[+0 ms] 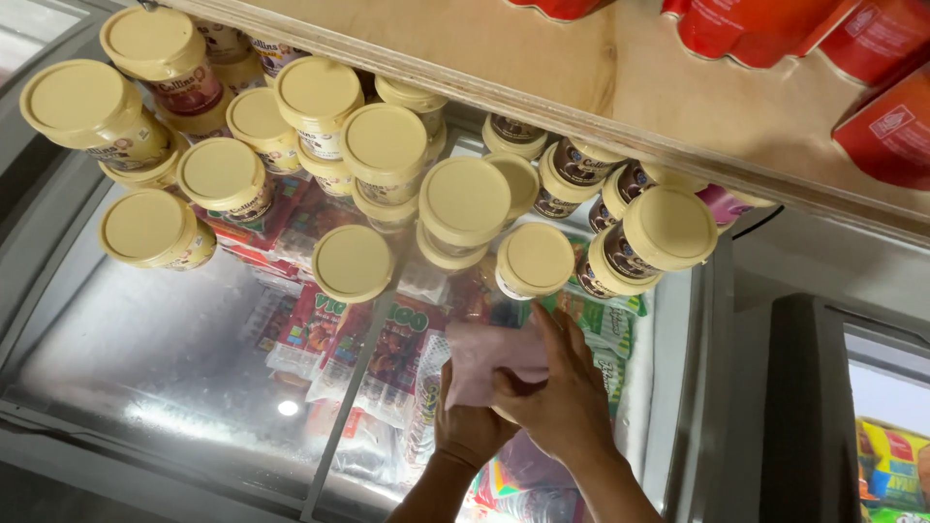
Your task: Wiping down and organizing food containers and jars in a grocery store setting.
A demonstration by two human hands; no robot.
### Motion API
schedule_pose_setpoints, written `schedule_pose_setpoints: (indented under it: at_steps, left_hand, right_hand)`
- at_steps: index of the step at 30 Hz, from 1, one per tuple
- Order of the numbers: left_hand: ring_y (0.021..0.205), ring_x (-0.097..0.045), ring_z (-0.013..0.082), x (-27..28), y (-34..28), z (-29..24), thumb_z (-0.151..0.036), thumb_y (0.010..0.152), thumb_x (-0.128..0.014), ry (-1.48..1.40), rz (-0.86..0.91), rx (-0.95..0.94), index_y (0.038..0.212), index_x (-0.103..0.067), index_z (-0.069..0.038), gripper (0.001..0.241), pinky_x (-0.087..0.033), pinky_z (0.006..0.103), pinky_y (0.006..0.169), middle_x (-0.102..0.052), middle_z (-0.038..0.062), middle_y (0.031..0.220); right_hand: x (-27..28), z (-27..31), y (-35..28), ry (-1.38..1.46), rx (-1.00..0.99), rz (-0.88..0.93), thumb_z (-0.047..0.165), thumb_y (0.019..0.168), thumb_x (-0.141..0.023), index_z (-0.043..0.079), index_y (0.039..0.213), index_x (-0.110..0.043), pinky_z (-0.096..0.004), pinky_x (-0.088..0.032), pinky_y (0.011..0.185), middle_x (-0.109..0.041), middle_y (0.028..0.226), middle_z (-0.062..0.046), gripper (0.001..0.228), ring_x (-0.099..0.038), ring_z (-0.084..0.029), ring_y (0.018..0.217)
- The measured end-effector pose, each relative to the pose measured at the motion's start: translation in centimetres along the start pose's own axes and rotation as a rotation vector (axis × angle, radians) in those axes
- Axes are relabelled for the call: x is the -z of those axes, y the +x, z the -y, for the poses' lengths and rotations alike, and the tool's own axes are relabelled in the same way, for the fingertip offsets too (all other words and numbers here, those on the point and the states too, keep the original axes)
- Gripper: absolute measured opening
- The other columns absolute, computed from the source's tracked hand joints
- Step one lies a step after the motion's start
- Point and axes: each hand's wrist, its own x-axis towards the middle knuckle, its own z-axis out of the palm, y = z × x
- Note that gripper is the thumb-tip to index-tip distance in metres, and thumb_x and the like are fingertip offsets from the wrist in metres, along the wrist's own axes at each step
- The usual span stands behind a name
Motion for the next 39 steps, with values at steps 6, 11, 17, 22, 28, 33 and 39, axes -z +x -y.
schedule_pose_setpoints:
  at_steps: [6,11,17,22,28,33,39]
  left_hand:
    - [0.113,-0.063,0.0291,0.4,0.5,0.2,-0.049,0.087,-0.075,-0.016,0.051,-0.058,0.125,-0.070,-0.015,0.051,-0.040,0.0546,0.116,-0.071,0.009,0.119]
    - [0.118,-0.055,0.0459,-1.1,-0.1,1.6,-0.053,0.063,-0.086,0.027,-0.157,-0.064,0.110,-0.066,-0.006,0.069,-0.041,0.0512,0.105,-0.064,0.021,0.117]
    - [0.117,-0.058,0.0408,0.4,0.7,0.1,-0.056,0.072,-0.083,-0.049,-0.189,-0.124,0.131,-0.055,0.004,0.089,-0.039,0.0513,0.105,-0.063,0.023,0.127]
    - [0.119,-0.058,0.0398,0.2,0.5,0.2,-0.048,0.076,-0.079,-0.010,-0.150,-0.086,0.127,-0.058,0.001,0.074,-0.039,0.0499,0.107,-0.064,0.021,0.127]
    - [0.124,-0.058,0.0358,0.2,0.9,0.1,-0.038,0.079,-0.076,0.006,-0.140,-0.126,0.123,-0.065,-0.008,0.054,-0.039,0.0478,0.110,-0.067,0.013,0.127]
    - [0.124,-0.055,0.0377,-0.9,0.0,1.2,-0.035,0.084,-0.073,0.013,-0.150,-0.096,0.125,-0.062,-0.003,0.053,-0.038,0.0487,0.110,-0.064,0.017,0.129]
    - [0.126,-0.053,0.0396,-3.0,-1.1,2.5,-0.034,0.083,-0.070,0.078,-0.115,-0.058,0.127,-0.061,-0.005,0.054,-0.039,0.0465,0.109,-0.064,0.016,0.129]
  right_hand:
    - [-0.4,0.3,1.3,0.148,-0.019,-0.174,0.024,0.074,-0.078,0.016,0.144,-0.047,-0.045,-0.053,0.093,-0.056,0.135,-0.015,0.077,-0.060,-0.035,0.118]
    - [1.5,-0.4,1.1,0.101,-0.096,-0.126,0.011,0.082,-0.069,0.012,0.126,-0.052,-0.046,-0.057,0.082,-0.057,0.118,-0.018,0.048,-0.067,-0.035,0.100]
    - [4.1,0.2,-0.2,-0.072,-0.330,0.211,0.018,0.087,-0.072,0.013,0.123,-0.046,-0.043,-0.058,0.086,-0.057,0.120,-0.017,0.045,-0.069,-0.032,0.099]
    - [3.3,1.2,-1.9,-0.007,-0.152,0.197,0.024,0.078,-0.080,0.016,0.127,-0.050,-0.042,-0.055,0.084,-0.061,0.119,-0.012,0.059,-0.066,-0.029,0.096]
    - [0.6,-1.3,-2.9,0.012,0.174,0.102,0.034,0.088,-0.078,0.019,0.113,-0.064,-0.040,-0.052,0.091,-0.070,0.108,-0.004,0.032,-0.066,-0.026,0.101]
    - [1.9,1.1,-1.6,-0.356,0.329,-0.229,0.061,0.083,-0.070,0.018,0.135,-0.056,-0.047,-0.033,0.112,-0.054,0.135,-0.015,0.068,-0.049,-0.035,0.128]
    - [-1.9,0.0,-1.7,-0.382,0.551,-0.164,0.047,0.080,-0.067,-0.011,0.145,-0.039,-0.053,-0.014,0.121,-0.031,0.155,-0.032,0.092,-0.026,-0.045,0.147]
